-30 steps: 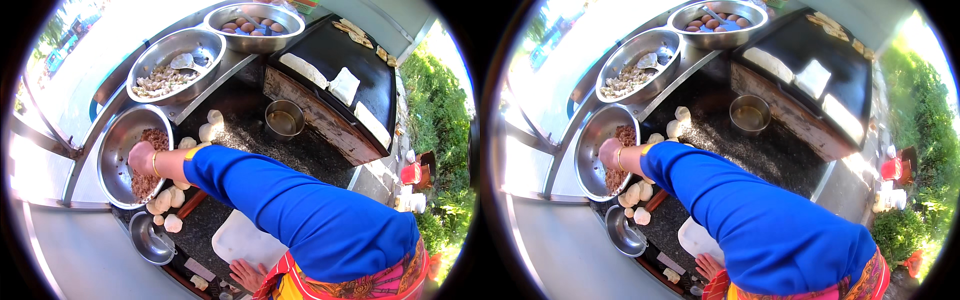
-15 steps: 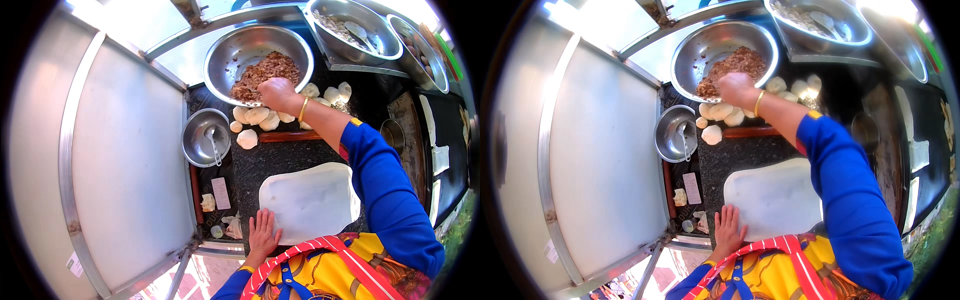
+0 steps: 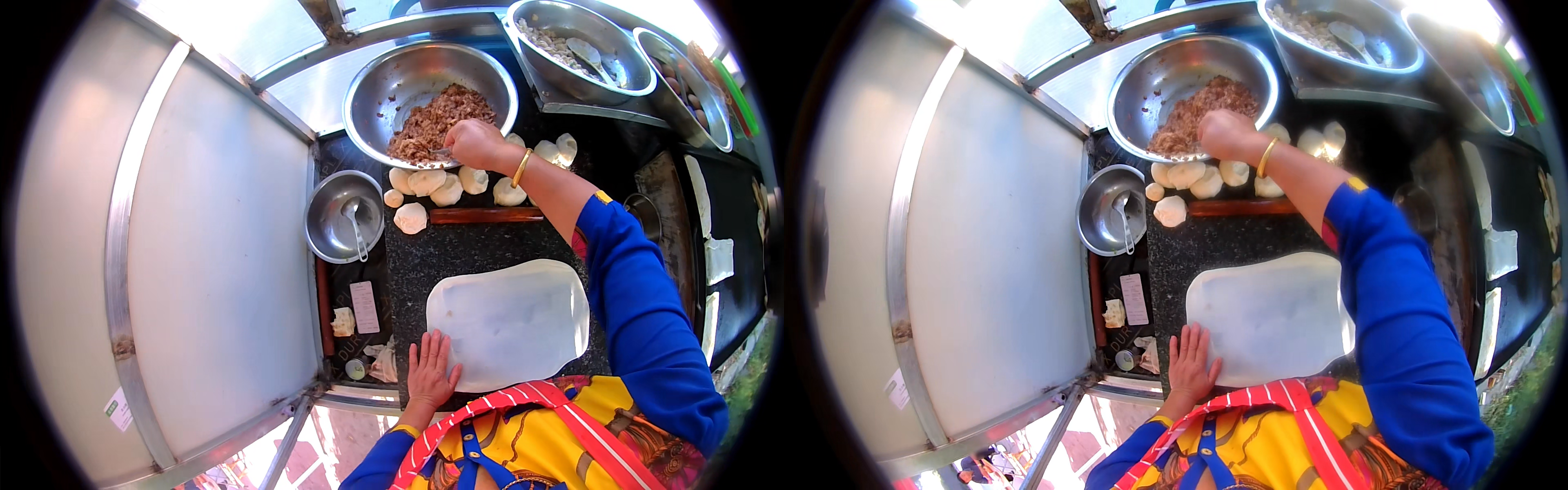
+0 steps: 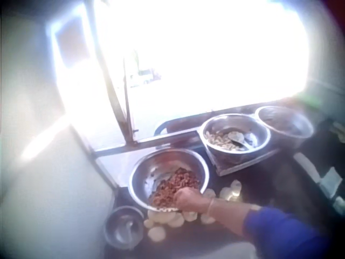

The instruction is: The person prepares stuffed flatbreads by rolling out dough, adding a filling, folding the dough, and cooking it on a griddle. The person uses a rolling pin to flatten the dough and a spatula to flip the flatbreads on the griddle.

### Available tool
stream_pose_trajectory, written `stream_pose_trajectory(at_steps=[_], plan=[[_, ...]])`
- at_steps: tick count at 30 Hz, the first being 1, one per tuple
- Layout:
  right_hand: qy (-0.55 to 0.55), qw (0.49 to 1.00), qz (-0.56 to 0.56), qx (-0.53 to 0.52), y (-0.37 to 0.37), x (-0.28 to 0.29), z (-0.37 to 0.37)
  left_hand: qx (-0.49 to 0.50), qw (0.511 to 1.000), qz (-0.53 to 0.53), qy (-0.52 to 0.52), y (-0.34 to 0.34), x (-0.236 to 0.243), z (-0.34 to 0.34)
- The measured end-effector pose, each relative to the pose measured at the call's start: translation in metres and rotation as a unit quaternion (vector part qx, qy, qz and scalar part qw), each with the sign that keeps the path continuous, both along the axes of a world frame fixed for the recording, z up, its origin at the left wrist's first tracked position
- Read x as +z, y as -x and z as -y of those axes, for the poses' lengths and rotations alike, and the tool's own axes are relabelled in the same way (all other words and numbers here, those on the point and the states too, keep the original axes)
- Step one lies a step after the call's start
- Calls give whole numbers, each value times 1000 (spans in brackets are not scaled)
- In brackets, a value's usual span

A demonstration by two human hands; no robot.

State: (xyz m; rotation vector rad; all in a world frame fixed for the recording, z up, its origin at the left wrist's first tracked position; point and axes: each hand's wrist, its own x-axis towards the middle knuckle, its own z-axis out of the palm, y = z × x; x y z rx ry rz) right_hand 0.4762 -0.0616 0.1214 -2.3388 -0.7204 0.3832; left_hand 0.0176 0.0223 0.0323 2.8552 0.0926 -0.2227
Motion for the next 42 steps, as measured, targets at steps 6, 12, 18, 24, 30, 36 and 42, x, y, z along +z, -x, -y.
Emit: stream_pose_trajectory(at_steps=[6, 12, 18, 24, 30, 36, 42], plan=[[-159, 978, -133, -38, 22, 26, 53, -20, 1000, 3, -9, 2, -1, -3], [-311, 946, -89, -20, 157, 38, 102, -25, 997, 33, -59, 2, -15, 0], [-143, 966, 162, -139, 348, -1, 177, -56, 993, 97, -28, 6, -19, 4], [-151, 904, 266, -298, 419, -90, 182, -86, 984, 149, -37, 3, -34, -4], [-70, 925, -7, -372, 440, -12, 164, -43, 985, 160, 36, -1, -43, -21], [-35, 941, -21, -335, 445, -63, 161, -79, 983, 153, 55, -3, -39, -8], [-40, 923, -34, -382, 431, -68, 191, -146, 982, 117, 30, -24, -25, 19]])
